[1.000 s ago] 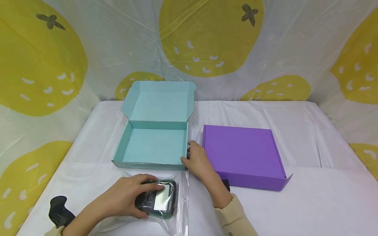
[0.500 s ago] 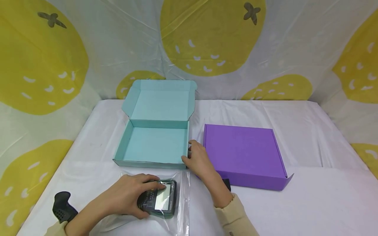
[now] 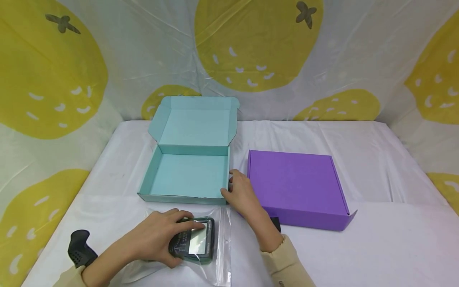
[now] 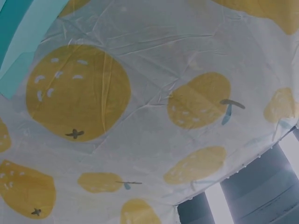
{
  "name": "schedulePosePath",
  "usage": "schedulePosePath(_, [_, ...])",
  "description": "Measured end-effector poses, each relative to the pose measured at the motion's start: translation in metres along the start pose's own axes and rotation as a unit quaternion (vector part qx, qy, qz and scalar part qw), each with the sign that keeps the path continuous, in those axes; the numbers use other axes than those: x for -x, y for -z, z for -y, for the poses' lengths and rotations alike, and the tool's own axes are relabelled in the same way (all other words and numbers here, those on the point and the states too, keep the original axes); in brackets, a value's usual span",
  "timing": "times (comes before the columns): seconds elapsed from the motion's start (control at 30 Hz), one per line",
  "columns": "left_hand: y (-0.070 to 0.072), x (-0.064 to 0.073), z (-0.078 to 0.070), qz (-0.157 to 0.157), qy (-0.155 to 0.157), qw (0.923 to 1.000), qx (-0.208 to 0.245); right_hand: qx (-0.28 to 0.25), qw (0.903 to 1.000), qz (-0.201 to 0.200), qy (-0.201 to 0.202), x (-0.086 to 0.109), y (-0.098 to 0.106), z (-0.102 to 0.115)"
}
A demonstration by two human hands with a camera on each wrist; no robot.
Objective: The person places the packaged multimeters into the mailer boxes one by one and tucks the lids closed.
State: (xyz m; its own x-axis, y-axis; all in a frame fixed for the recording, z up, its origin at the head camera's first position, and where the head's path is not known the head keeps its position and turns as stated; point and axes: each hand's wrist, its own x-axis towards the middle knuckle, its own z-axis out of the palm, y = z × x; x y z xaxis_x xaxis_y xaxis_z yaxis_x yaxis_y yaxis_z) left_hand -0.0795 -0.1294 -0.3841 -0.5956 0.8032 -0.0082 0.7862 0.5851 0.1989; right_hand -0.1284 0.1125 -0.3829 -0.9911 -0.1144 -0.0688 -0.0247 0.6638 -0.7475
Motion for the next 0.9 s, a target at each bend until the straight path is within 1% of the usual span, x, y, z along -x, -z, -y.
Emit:
schedulePosePath(0.1, [0.0002,-0.0005,-0.0005,0.006,0.002,1.0000,-0.004,0.000,1.0000,-0.001,-0.001,-0.0004,-0.0001,-0.0004])
schedulePosePath(0.17, [-0.0003,-0.0004,-0.0008,0.004,0.001,1.0000,-0.008,0.000,1.0000,-0.002,0.000,-0.0005,-0.0003,-0.0005])
schedulePosePath(0.47, [-0.0011,-0.0006,-0.0003,-0.009,-0.016,0.9996,-0.020,0.002,1.0000,-0.004,-0.004,0.0009,-0.0001,-0.0006])
schedulePosePath(0.73, [-0.0035,-0.0011,-0.0001,-0.034,-0.039,0.9979,-0.040,0.002,0.9999,-0.010,0.005,0.0006,-0.0009,-0.0009])
schedulePosePath(0.9, [-0.0028,0.0011,-0.0005,-0.032,-0.039,0.9975,-0.049,0.003,0.9998,-0.016,0.010,0.0005,-0.0011,-0.0006])
